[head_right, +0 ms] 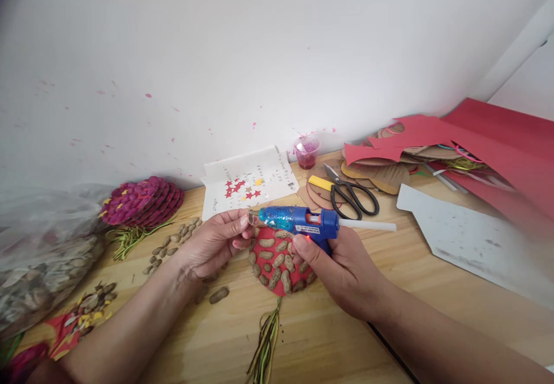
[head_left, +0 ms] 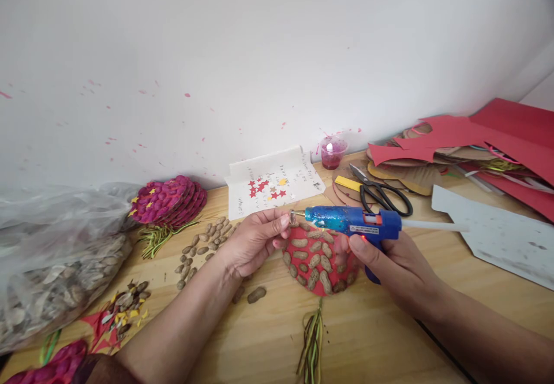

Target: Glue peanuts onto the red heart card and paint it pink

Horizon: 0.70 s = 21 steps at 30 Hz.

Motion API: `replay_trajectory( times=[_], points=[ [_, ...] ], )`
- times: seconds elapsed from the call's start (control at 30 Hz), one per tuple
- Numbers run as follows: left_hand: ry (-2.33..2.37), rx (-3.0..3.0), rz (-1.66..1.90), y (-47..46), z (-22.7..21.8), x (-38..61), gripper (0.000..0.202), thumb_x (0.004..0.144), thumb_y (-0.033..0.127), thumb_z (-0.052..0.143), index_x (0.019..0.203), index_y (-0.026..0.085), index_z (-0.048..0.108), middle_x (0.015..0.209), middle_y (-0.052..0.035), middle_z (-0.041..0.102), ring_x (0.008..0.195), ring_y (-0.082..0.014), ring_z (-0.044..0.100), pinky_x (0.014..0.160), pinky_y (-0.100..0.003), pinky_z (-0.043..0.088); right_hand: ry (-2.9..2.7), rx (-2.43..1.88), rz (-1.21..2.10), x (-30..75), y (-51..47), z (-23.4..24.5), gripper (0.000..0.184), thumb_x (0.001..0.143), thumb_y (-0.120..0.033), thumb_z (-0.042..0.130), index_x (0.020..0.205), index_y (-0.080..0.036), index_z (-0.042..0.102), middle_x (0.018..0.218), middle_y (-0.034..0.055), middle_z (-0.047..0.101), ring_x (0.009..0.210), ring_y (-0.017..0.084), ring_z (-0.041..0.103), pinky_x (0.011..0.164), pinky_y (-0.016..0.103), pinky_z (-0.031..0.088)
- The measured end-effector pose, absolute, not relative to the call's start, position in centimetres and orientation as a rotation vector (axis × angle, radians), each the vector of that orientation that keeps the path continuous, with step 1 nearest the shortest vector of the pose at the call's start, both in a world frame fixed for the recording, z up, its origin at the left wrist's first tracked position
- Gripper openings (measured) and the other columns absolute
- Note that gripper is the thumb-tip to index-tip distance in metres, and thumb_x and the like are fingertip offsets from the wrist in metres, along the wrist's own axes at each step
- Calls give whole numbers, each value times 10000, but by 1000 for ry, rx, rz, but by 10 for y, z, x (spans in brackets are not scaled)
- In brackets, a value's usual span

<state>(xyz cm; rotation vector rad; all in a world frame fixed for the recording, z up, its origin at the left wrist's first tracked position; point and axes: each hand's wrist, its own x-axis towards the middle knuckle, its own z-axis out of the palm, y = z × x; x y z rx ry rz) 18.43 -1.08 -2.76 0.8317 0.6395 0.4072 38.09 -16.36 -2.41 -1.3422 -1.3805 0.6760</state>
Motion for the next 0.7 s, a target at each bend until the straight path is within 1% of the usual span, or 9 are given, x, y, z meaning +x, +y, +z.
replay_trajectory(
  times=[0.27, 0.4, 0.5, 0.7],
  points=[
    [635, 837, 409, -12, -28, 185, 306, 653, 269, 965, 748, 78, 745, 640, -24, 586, 547, -44, 445, 476, -130, 325, -1361, -1382, 663, 382, -163, -22, 250, 993, -459, 562, 871, -293, 704, 818, 8, 704, 768, 227, 660, 722, 340, 564],
    [632, 849, 404, -12, -27, 185, 302, 671, 272, 954, 750, 78, 737, 638, -21, 579, 543, -44, 436, 481, -137, 324, -1348, -1424, 672, 384, -164, -26, 293, 992, -480, 554, 811, -280, 667, 773, 13, 685, 731, 228, 648, 645, 332, 542],
    [638, 865, 408, -12, -27, 185, 320, 673, 278, 955, 798, 64, 753, 644, -21, 578, 551, -45, 436, 481, -136, 321, -1347, -1430, 666, 384, -164, -26, 307, 994, -483, 550, 793, -275, 653, 783, 12, 696, 703, 217, 637, 619, 323, 528],
    [653, 869, 408, -12, -27, 184, 358, 663, 295, 962, 835, 50, 767, 646, -25, 581, 559, -47, 444, 481, -135, 326, -1361, -1398, 640, 384, -163, -23, 254, 997, -463, 560, 877, -297, 710, 787, 1, 695, 726, 216, 646, 649, 322, 533]
  ],
)
